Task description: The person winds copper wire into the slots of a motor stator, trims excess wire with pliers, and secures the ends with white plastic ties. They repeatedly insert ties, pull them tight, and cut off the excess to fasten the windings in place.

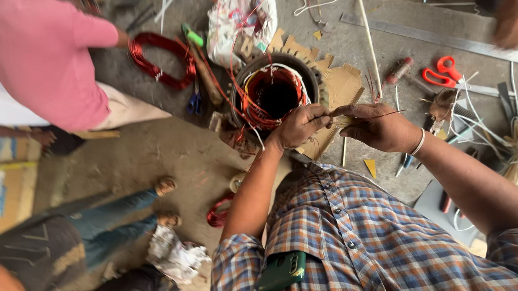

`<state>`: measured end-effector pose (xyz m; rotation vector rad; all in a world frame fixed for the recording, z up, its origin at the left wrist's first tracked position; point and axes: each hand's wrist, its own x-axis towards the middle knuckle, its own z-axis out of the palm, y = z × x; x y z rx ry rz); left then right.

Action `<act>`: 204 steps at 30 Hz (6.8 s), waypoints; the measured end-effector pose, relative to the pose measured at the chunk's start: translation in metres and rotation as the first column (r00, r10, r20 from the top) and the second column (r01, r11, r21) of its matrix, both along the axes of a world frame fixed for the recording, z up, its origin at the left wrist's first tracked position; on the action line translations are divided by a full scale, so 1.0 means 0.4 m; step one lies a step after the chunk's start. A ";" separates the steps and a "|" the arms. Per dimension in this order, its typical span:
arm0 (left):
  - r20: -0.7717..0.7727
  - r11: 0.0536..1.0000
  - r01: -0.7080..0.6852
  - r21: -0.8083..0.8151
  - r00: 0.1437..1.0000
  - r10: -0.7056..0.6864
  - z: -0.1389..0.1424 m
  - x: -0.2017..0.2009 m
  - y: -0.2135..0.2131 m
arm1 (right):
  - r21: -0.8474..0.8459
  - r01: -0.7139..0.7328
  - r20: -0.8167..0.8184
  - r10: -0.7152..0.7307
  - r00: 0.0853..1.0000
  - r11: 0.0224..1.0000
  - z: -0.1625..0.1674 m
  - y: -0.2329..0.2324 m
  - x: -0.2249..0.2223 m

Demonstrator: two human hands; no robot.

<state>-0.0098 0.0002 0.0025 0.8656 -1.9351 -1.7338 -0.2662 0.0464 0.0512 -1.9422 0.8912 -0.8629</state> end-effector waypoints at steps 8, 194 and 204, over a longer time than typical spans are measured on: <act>0.105 0.987 0.017 -0.158 0.994 0.000 -0.016 -0.006 -0.002 | 0.129 -0.070 0.002 0.070 0.998 0.989 -0.010 -0.002 0.031; 0.117 0.613 -0.219 -0.759 0.880 0.460 -0.077 0.004 0.396 | 0.462 0.769 -0.525 -0.563 0.638 0.441 -0.531 0.344 -0.375; 0.357 0.969 -0.244 -0.024 0.904 0.237 -0.166 -0.017 0.419 | 0.347 0.724 -0.672 -0.380 0.635 0.596 -0.565 0.331 -0.213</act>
